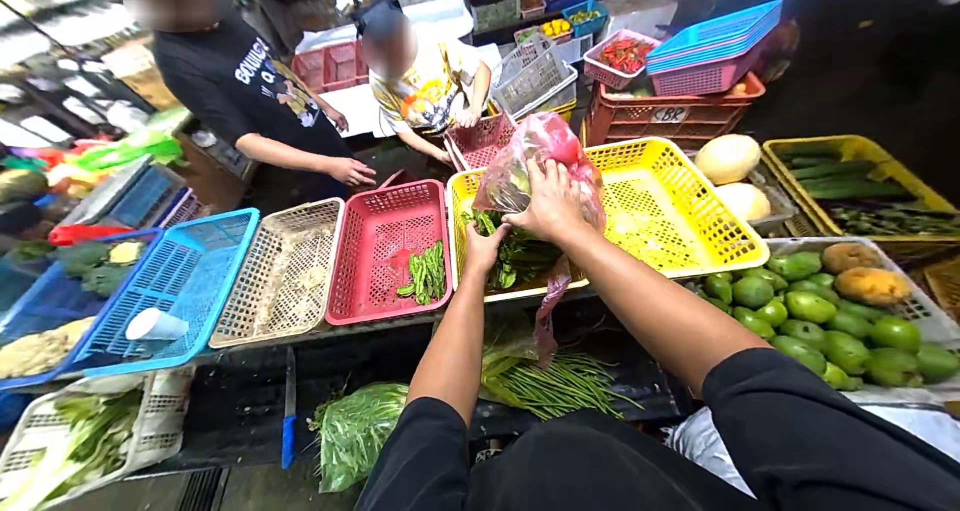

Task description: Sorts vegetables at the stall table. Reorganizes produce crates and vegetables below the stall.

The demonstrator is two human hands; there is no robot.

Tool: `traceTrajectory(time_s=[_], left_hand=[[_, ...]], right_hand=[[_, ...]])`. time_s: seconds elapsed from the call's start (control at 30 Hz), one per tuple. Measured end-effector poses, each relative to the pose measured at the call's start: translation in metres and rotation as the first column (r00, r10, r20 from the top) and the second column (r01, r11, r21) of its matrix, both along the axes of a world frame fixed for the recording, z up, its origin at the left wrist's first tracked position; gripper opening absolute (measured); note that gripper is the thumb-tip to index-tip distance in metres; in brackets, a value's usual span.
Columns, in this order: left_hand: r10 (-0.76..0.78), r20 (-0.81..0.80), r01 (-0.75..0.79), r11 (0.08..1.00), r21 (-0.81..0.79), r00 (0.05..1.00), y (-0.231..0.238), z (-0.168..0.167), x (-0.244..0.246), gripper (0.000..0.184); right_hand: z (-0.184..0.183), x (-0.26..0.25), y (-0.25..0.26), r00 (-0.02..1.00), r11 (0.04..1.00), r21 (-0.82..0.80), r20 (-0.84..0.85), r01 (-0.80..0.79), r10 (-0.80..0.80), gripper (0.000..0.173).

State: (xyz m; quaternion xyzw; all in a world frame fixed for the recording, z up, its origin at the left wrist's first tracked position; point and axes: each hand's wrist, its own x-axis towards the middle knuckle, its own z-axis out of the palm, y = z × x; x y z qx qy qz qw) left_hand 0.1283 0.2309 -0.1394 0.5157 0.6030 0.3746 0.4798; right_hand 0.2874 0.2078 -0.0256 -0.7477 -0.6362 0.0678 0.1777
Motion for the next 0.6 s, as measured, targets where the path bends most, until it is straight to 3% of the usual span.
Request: traceTrajectory(time_s=[0.2,0.33,0.6], left_hand=[[-0.028,0.125,0.027,1.000,0.008,0.992,0.000,-0.001,0.001,0.099],[-0.096,-0.067,0.100,0.994,0.049,0.993,0.006,-0.002,0.009,0.114],[-0.013,-0.069,0.022,0.991,0.134,0.998,-0.007,-0.005,-0.020,0.080]], right_hand=[[-0.010,0.002,0.019,0.991,0.991,0.009,-0.021,0.133,-0.133,0.097],[-0.013,0.003,0.022,0.976,0.978,0.040,-0.084,0.207,-0.203,0.088],[-0.017,-0.009,0.032,0.933,0.938,0.041,-0.125,0.345,-0.338,0.084]])
